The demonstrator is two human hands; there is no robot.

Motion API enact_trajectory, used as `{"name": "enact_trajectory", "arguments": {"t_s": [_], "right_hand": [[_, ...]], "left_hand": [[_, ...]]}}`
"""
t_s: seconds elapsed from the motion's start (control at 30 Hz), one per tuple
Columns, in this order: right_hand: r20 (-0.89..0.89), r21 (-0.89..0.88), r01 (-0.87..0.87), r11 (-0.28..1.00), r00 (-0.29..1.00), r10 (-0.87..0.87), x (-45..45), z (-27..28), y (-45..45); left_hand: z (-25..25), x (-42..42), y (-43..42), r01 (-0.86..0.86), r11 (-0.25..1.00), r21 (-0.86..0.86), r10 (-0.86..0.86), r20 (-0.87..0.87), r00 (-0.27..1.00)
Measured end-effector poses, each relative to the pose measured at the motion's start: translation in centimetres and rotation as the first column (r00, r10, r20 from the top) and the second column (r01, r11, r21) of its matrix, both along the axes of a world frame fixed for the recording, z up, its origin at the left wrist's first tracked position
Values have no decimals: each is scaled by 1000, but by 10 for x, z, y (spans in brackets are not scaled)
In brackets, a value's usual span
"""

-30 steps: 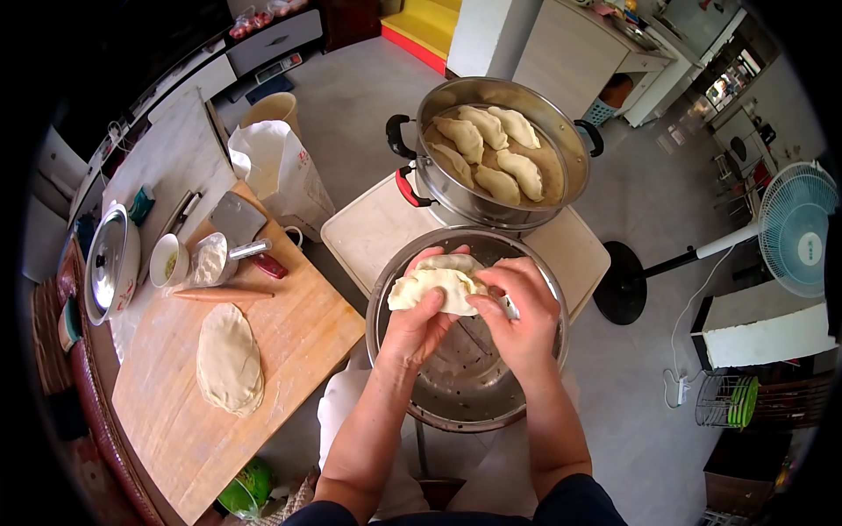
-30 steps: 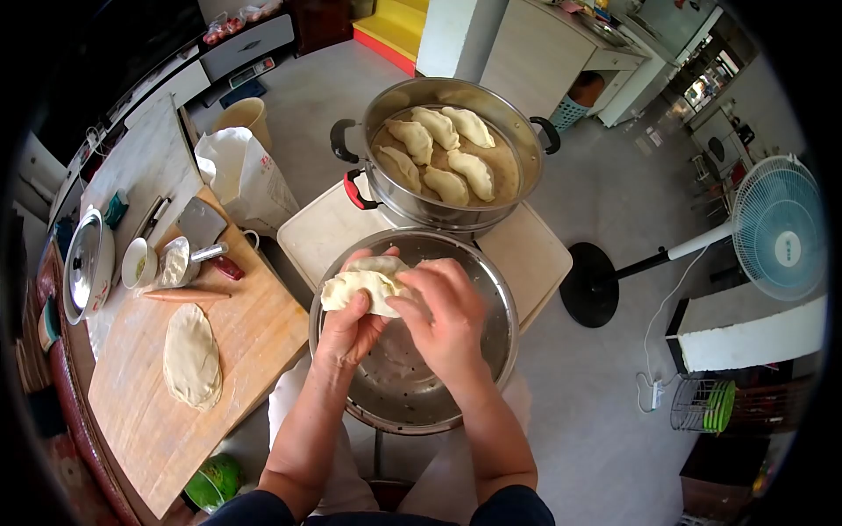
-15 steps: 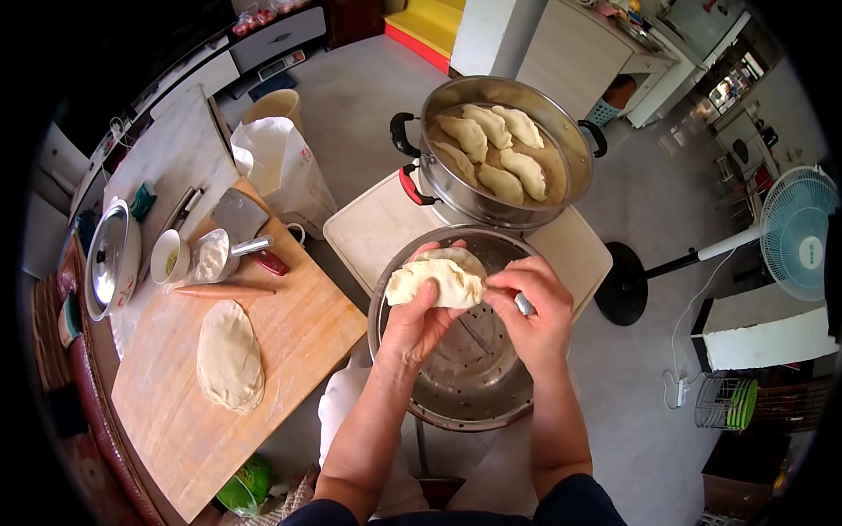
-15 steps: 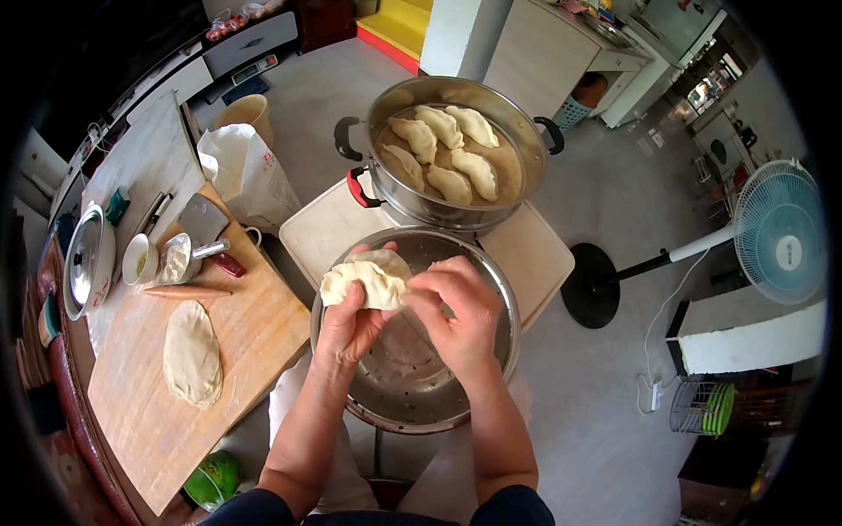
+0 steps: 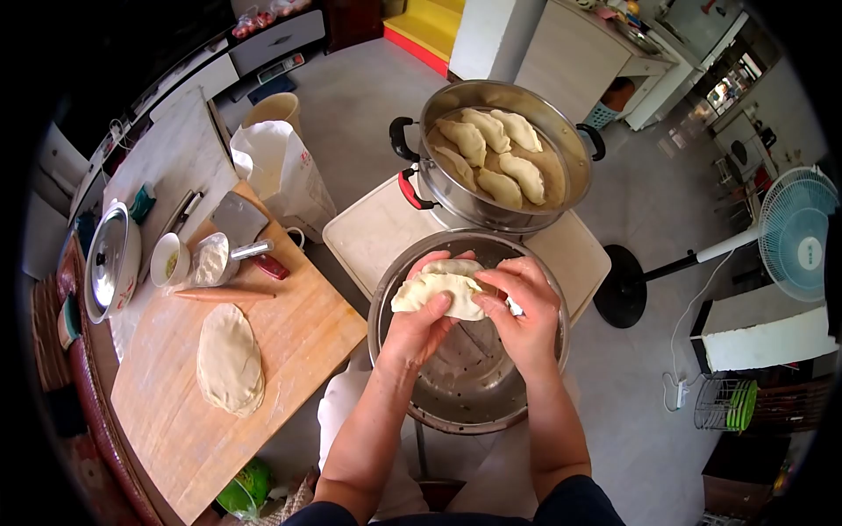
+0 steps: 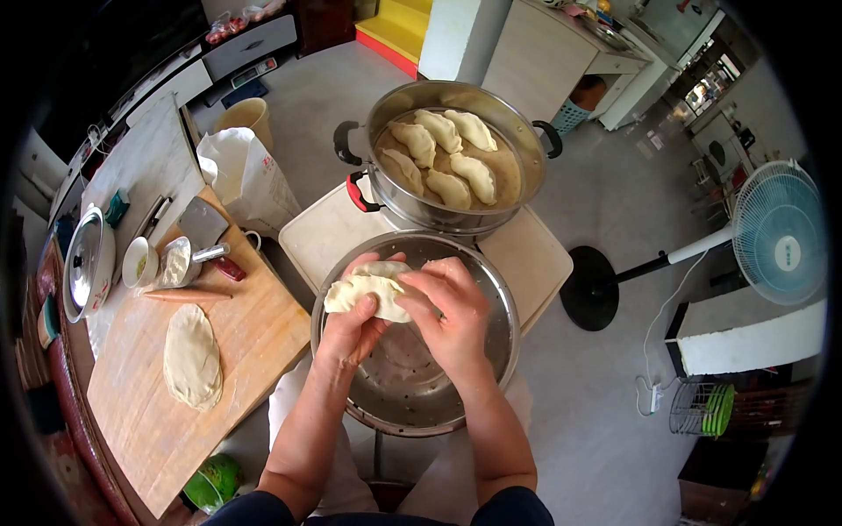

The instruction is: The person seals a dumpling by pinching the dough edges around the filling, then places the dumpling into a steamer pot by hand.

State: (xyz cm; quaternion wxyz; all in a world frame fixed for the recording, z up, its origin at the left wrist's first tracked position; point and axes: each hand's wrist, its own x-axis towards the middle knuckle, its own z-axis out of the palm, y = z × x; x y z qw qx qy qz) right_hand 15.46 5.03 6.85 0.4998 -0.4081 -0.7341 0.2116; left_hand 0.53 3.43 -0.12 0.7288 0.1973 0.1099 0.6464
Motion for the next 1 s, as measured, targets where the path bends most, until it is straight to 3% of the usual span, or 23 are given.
{"name": "enact_trajectory", "arguments": {"t_s": [0.3,0.5,0.7,0.73,0.8,0.83,0.87,0.9,1.0], "right_hand": [[107,239,49,970,991,-76,-2,-8,3],[55,203,58,977,996,-71,-4,-3,2],[142,191,-13,981,990,-15,6,-10,6],[150,76,-76,994,987,64,12,-7,5],[-104,-238,-191,952,980,171,13,-3,3],[-242,-372,-272,888,951,190,13,-2,4],[-234,-450,-403,797,914,331,16,-13,12],[-93,-444,-380,811,920,380,21,-15,13],[-159,-503,-426,752,901,403,27,-21,19]], "left_hand": [[3,4,0,-24,1000,17,25,-42,999],[4,4,0,-33,999,40,37,-92,995],[-1,2,-2,-20,1000,18,22,-170,985],[1,-2,-3,-11,1000,4,11,-187,982],[9,-2,-1,26,1000,12,-23,-225,974],[10,-1,1,22,999,30,-11,-320,947],[11,-1,1,20,999,50,2,-411,912],[13,-1,1,20,997,70,18,-498,867],[25,-2,0,48,994,97,33,-692,721]]}}
